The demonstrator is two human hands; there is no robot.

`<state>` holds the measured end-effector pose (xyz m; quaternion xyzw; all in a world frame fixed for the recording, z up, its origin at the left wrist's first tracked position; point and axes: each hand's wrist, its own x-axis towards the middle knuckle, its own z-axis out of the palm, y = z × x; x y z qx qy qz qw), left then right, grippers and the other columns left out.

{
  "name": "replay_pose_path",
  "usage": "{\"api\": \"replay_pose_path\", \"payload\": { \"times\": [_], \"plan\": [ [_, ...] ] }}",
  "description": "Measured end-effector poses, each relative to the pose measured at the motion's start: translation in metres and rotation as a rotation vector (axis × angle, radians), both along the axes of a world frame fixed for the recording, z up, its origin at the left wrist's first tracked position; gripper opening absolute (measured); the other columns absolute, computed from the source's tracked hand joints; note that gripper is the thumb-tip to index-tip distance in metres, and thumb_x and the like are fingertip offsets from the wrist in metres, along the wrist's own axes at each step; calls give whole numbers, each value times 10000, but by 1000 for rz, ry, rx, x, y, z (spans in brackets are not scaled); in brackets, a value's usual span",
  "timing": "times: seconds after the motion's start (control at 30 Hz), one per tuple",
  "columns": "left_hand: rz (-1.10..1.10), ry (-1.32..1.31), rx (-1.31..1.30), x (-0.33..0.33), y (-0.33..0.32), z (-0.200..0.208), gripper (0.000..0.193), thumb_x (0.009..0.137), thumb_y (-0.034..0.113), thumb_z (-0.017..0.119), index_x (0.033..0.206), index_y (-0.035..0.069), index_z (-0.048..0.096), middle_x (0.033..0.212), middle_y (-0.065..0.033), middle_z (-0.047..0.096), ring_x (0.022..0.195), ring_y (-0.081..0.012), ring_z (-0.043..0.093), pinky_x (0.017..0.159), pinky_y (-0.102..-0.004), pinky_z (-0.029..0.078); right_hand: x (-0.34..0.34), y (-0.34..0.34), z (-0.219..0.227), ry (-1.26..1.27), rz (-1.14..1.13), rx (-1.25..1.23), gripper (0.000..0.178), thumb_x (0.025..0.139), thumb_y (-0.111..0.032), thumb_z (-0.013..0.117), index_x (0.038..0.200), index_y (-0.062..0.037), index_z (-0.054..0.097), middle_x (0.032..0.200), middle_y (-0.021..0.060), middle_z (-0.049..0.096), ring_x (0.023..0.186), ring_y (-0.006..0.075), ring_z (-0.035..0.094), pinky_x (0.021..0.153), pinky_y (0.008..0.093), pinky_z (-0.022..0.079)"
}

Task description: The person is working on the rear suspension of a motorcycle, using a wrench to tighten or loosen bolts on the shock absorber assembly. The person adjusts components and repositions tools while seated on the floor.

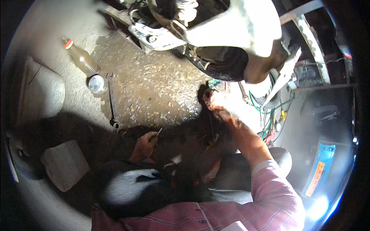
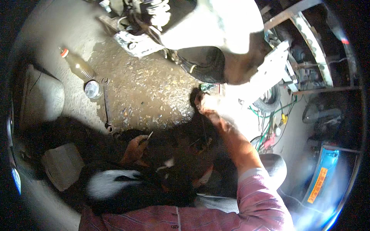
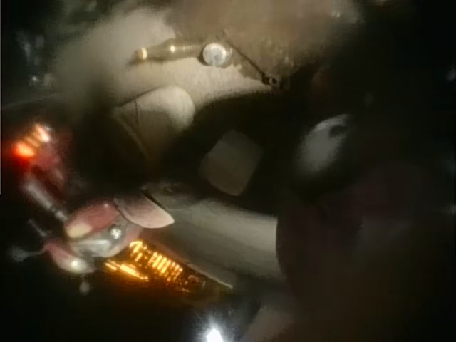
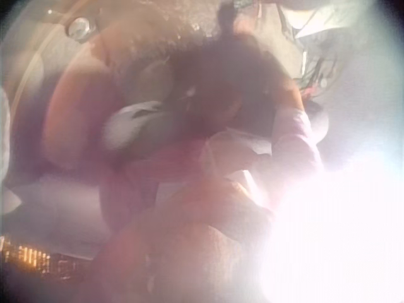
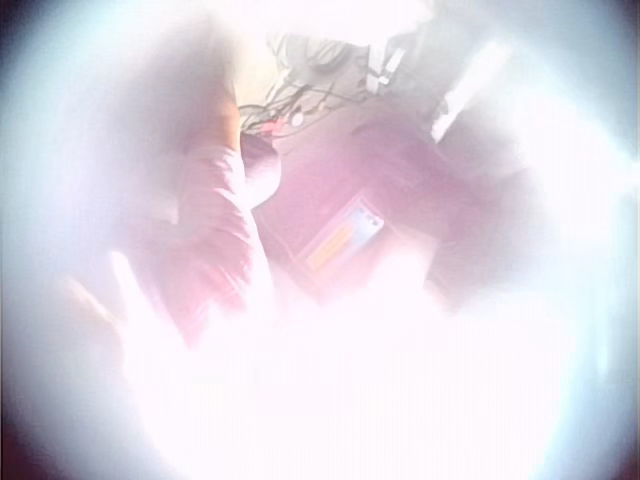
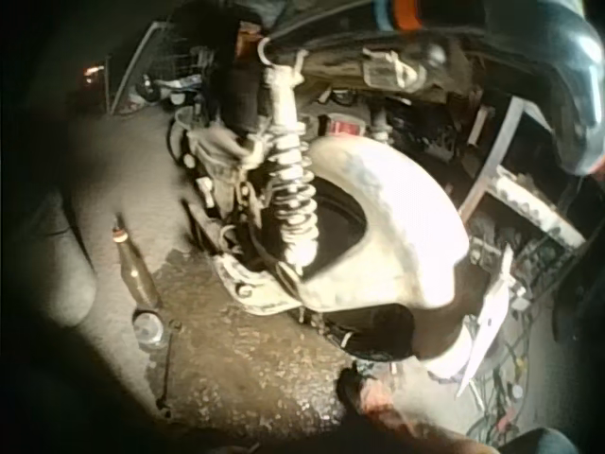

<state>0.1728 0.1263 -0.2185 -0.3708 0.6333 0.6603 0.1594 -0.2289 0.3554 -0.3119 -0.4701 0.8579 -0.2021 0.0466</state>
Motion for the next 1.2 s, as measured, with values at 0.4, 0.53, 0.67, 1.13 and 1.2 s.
{"api": "replay_pose_path", "payload": {
  "times": [0.4, 0.53, 0.67, 1.13, 1.2],
  "plan": [
    [343, 453, 191, -47, -36, 28, 198, 1035, 76, 601, 1208, 9, 672, 791, -38, 651, 642, -95, 595, 580, -254, 494, 137, -114, 106, -1912, -461, -169, 282, 1064, -256, 653, 1236, -36, 691, 1236, 72, 729, 1065, 218, 708, 893, 343, 589],
    [326, 460, 119, -48, -49, 52, 179, 1038, 74, 604, 1204, 39, 659, 818, -7, 633, 646, -68, 586, 566, -237, 485, 157, -141, 139, -2069, -380, -347, 195, 1054, -178, 649, 1175, -27, 674, 1144, 109, 734, 961, 237, 746, 856, 353, 627],
    [354, 475, 122, -44, -55, 66, 166, 1032, 78, 614, 1191, 52, 655, 848, 4, 624, 654, -53, 583, 550, -231, 479, 166, -156, 164, -2078, -485, -360, 181, 1052, -186, 657, 1164, -45, 674, 1067, 90, 733, 957, 235, 746, 849, 360, 627],
    [334, 638, 49, -48, -73, 93, 108, 1043, 34, 567, 1110, 21, 650, 823, 12, 605, 644, -57, 574, 580, -254, 493, 167, -177, 201, -2037, -363, -408, 217, 1072, -228, 627, 1134, -27, 679, 1048, 110, 763, 951, 203, 761, 832, 348, 630],
    [275, 644, -58, -48, -77, 96, 130, 1031, 37, 591, 1142, 44, 660, 846, 19, 598, 628, -46, 557, 566, -231, 470, 167, -177, 201, -1989, -349, -473, 174, 1062, -161, 638, 1169, -28, 670, 1066, 129, 759, 962, 242, 766, 848, 370, 640]
  ]
}}
